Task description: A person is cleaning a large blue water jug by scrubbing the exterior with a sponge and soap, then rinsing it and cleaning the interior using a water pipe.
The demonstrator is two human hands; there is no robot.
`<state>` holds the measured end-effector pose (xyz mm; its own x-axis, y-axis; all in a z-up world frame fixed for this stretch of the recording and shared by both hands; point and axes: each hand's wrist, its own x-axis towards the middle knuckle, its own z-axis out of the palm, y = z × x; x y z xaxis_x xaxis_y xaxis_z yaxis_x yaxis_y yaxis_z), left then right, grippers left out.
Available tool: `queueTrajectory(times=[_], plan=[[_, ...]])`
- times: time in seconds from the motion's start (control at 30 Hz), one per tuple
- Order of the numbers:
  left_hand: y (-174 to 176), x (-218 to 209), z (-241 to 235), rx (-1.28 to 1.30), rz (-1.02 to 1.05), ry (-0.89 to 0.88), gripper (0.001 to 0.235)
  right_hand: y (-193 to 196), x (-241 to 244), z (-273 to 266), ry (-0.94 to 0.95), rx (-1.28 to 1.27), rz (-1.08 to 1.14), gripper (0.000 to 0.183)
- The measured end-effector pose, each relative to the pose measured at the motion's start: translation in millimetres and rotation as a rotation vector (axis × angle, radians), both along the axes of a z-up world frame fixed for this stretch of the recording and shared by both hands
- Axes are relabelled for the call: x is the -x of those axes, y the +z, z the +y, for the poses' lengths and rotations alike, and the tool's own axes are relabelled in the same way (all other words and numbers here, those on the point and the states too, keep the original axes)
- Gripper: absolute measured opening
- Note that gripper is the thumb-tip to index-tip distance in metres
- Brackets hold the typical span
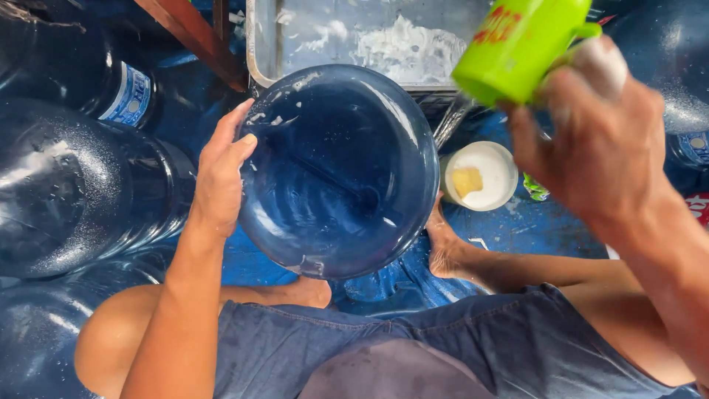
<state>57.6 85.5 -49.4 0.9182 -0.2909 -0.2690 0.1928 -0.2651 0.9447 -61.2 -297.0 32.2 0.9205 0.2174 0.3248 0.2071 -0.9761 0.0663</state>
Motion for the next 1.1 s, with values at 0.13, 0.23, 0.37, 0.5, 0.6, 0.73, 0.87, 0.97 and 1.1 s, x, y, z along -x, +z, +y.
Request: queueTrajectory(times=[0.13, 0.23, 0.37, 0.5, 0.6, 0.73, 0.87, 0.97, 1.1], plan=[[1, 4, 2, -0.038, -0.051, -0.006, 0.059, -47, -51, -45, -0.136, 0.239, 0.001, 0.028], [14, 7, 0, -0.142, -0.05, -0.056, 0.06, -85, -94, -58, -0.297, 0.421, 0.184, 0.045], [22, 9, -3, -0.308, -0.104, -0.124, 0.06, -139, -157, -56, -0.291, 0.499, 0.335, 0.049], [32, 7, -3, -0.41, -0.186, -0.255, 0.06, -220, -238, -60, -0.378, 0.472, 0.56, 0.035], [52, -1, -7, -0.539, 0.069, -0.322, 0.067, -263, -260, -49, -0.436, 0.511, 0.694, 0.023], [45, -4, -8, -0.461, -0.011, -0.363, 0.065, -288, -267, -21, -0.407, 0.202, 0.948, 0.034], [32, 0, -19, -0.48, -0.157, -0.246, 0.065, -266, -250, -27, -0.344, -0.607, 0.98, 0.034], [15, 1, -26, -0.286, -0.203, -0.132, 0.064, -214, -225, -27, -0.308, -1.051, 0.944, 0.037], [13, 2, -33, 0.023, -0.112, -0.162, 0.063, -134, -185, -27, -0.294, -1.134, 0.815, 0.03]])
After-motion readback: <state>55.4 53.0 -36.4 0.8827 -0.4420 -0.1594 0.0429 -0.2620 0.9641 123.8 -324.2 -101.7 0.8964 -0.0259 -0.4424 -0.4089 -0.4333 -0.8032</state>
